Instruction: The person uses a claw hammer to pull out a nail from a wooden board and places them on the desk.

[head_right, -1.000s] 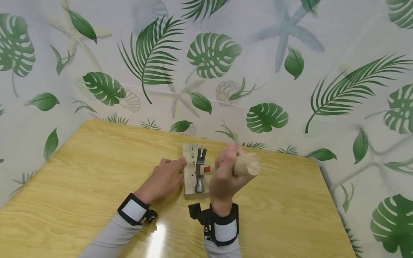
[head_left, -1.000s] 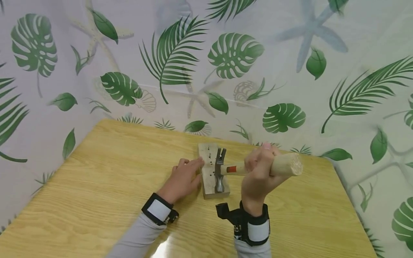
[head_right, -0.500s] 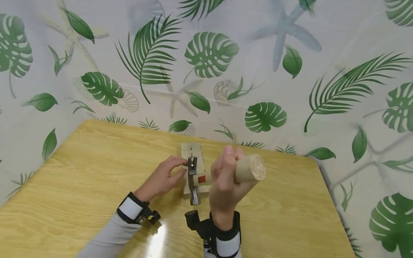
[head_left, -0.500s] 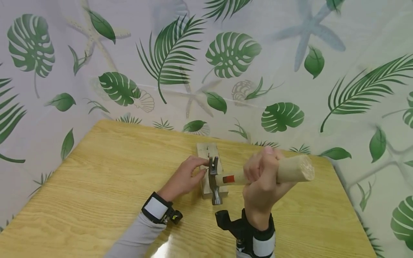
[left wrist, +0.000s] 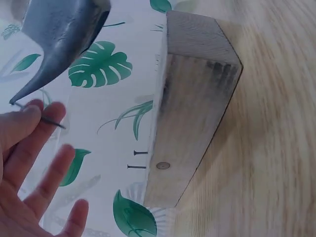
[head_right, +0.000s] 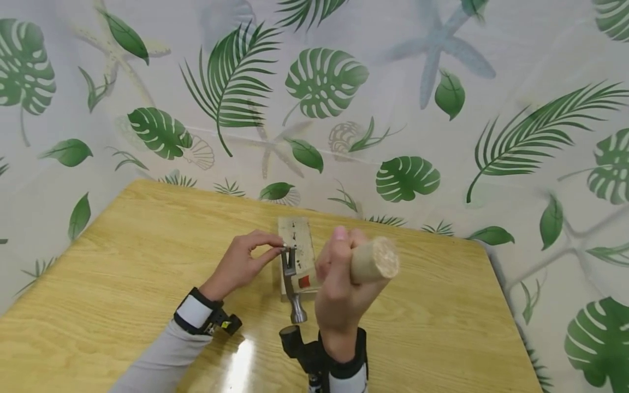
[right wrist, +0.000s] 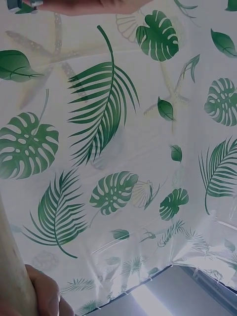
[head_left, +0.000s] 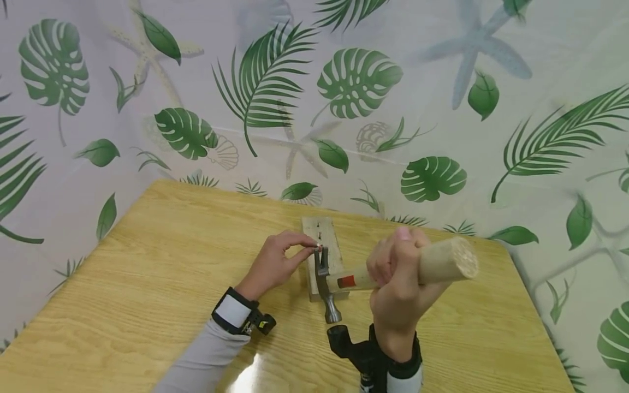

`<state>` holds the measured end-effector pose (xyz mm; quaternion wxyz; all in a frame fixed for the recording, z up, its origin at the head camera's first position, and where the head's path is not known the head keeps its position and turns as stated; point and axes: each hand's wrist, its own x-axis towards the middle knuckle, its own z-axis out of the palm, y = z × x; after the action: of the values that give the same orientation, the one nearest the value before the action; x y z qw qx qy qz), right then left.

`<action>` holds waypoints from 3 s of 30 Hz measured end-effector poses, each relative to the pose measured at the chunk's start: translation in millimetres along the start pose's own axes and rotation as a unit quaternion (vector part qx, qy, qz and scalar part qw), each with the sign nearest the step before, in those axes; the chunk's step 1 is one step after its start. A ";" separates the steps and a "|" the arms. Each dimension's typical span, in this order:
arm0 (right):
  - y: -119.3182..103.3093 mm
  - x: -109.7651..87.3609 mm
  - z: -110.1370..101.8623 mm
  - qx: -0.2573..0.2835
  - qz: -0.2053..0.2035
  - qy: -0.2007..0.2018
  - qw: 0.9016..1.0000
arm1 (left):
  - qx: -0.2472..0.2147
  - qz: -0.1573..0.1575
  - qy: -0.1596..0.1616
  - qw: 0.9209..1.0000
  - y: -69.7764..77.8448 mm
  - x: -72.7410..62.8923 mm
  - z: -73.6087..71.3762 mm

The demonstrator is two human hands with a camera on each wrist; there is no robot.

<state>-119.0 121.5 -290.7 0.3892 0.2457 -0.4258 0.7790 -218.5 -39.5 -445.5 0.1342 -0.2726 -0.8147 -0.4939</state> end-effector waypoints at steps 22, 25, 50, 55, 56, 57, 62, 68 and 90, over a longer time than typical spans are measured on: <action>29.0 3.5 -15.2 -0.076 -0.040 0.010 0.996 | 0.254 -0.370 0.002 0.894 -62.0 -37.8 -121.1; 30.7 4.7 -16.7 -0.086 -0.040 0.011 0.995 | 0.259 -0.387 -0.006 0.885 -66.1 -40.5 -127.7; 35.9 5.7 -16.9 -0.107 -0.031 0.013 0.994 | 0.310 -0.409 -0.005 0.858 -58.6 -37.8 -121.2; 40.2 3.8 -17.1 -0.109 -0.053 0.016 0.992 | 0.327 -0.302 0.020 0.895 -47.6 -26.4 -104.0; 41.6 2.8 -16.9 -0.111 -0.058 0.016 0.992 | 0.318 -0.270 0.025 0.909 -44.5 -23.1 -96.2; 43.2 1.8 -16.7 -0.113 -0.063 0.014 0.992 | 0.305 -0.238 0.021 0.922 -41.3 -19.9 -87.0; 48.9 -0.8 -16.1 -0.119 -0.078 0.008 0.990 | 0.205 -0.139 -0.096 0.964 -26.9 -11.3 -30.8; 55.3 6.5 -17.0 -0.125 -0.054 -0.001 0.991 | 0.173 -0.114 -0.190 0.960 -13.8 -14.4 9.2; 199.1 103.7 5.6 -0.367 0.293 -0.079 0.879 | 0.150 -0.110 -0.174 0.967 -9.0 -18.8 12.4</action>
<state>-340.9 91.3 -307.7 0.1704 0.0102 -0.7633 0.6231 -207.7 -37.8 -467.2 -0.0254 -0.2402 -0.9152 -0.3225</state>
